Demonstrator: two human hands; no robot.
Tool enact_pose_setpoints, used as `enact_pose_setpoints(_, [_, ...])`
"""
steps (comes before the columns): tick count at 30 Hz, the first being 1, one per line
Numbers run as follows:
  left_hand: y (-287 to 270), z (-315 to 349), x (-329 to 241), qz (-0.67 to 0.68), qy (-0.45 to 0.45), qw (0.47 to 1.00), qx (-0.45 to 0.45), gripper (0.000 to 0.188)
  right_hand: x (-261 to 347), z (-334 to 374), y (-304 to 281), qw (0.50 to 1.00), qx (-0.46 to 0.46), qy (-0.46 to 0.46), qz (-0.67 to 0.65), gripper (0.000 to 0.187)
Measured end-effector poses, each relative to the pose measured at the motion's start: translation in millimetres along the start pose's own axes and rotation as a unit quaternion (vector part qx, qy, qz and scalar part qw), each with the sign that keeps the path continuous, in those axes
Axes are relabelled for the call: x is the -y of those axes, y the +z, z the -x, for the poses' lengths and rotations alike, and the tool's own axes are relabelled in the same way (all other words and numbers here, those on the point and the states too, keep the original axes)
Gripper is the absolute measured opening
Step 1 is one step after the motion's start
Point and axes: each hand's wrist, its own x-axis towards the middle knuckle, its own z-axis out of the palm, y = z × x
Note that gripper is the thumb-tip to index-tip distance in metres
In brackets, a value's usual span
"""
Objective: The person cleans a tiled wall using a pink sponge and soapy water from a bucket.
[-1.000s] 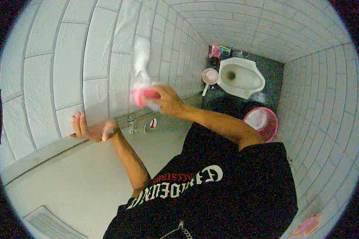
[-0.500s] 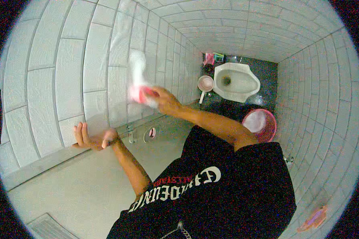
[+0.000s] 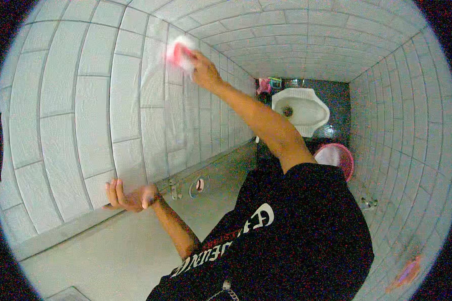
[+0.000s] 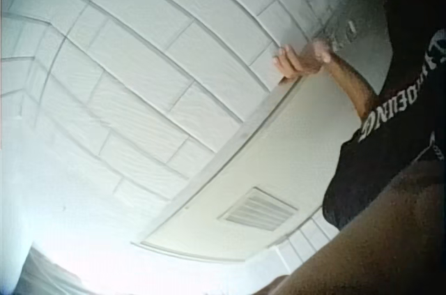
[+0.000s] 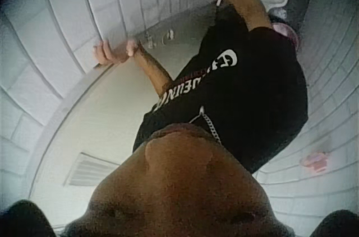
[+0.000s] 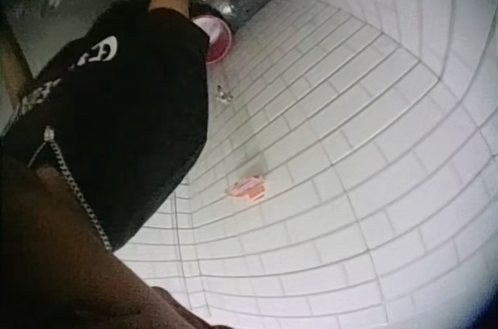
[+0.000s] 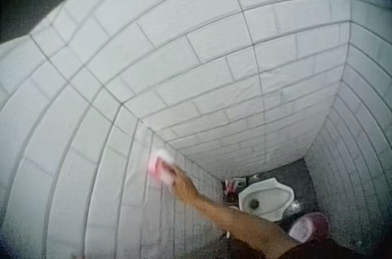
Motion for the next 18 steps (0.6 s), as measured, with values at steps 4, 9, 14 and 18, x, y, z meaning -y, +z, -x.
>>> enact_pose_setpoints(4, [-4,2,3,-0.003,-0.006,1.000,0.012,0.085,31,75,6,0.987,0.118,0.088,-0.070,0.060])
enact_pose_setpoints(9, [1,-1,1,-0.006,0.017,1.000,-0.025,0.086,23,116,-4,0.976,0.149,0.057,-0.148,0.060])
enact_pose_setpoints(14, [-1,-5,-1,-0.008,0.027,1.000,-0.004,0.084,7,48,-24,0.928,0.243,0.159,-0.234,0.046])
enact_pose_setpoints(18, [-2,-6,-2,-0.014,0.026,1.000,0.001,0.084,-2,38,-10,0.731,0.250,0.328,-0.543,0.043])
